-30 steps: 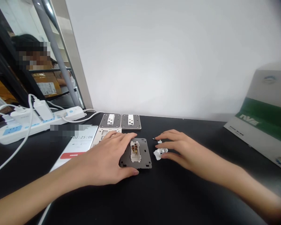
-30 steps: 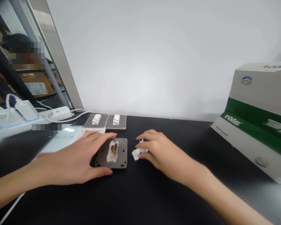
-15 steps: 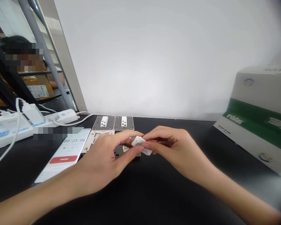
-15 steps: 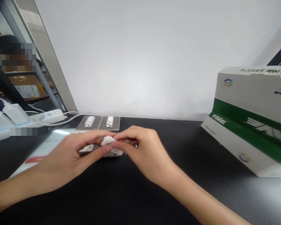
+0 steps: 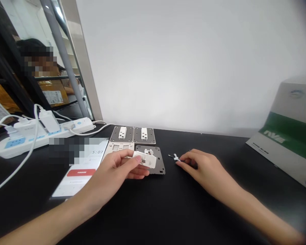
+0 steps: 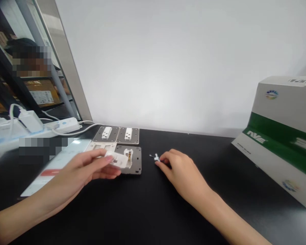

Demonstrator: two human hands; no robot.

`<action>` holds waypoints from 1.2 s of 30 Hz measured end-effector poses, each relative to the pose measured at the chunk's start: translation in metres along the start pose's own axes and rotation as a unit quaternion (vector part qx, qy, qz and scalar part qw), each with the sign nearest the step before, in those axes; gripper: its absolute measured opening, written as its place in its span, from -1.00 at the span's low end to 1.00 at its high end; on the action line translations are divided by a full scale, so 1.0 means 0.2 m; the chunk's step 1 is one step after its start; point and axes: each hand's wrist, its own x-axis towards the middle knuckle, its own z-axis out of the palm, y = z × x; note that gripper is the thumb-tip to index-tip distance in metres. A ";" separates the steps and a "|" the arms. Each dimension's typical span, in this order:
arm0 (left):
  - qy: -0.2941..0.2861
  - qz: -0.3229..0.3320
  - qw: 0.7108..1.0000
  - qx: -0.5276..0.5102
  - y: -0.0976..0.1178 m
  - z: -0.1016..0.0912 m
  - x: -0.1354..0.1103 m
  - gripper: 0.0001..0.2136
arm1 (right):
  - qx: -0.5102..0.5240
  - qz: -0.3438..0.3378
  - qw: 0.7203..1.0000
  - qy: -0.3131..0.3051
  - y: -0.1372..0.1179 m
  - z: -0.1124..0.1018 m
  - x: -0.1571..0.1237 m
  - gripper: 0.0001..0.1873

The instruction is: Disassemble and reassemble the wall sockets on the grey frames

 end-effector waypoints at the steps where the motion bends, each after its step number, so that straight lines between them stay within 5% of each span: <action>1: 0.001 -0.006 1.000 -0.012 0.00 0.00 0.00 -0.75 | -0.006 -0.002 1.000 -0.004 0.00 0.00 0.00 -0.77; 13: 0.023 -0.012 1.000 0.015 -0.02 0.03 -0.02 -0.73 | 0.001 0.000 0.998 0.061 -0.10 -0.09 -0.03 -0.85; 18: 0.003 -0.036 0.999 -0.003 -0.01 0.04 -0.02 -0.75 | 0.022 -0.133 0.978 0.159 -0.24 -0.07 -0.05 -0.92; 23: -0.007 -0.042 0.998 -0.040 -0.03 0.04 -0.01 -0.75 | 0.005 -0.331 0.934 0.136 -0.29 -0.02 -0.02 -0.83; 36: -0.041 -0.035 0.995 -0.087 -0.02 0.05 -0.03 -0.78 | 0.034 -0.404 0.906 0.123 -0.31 -0.04 -0.02 -0.75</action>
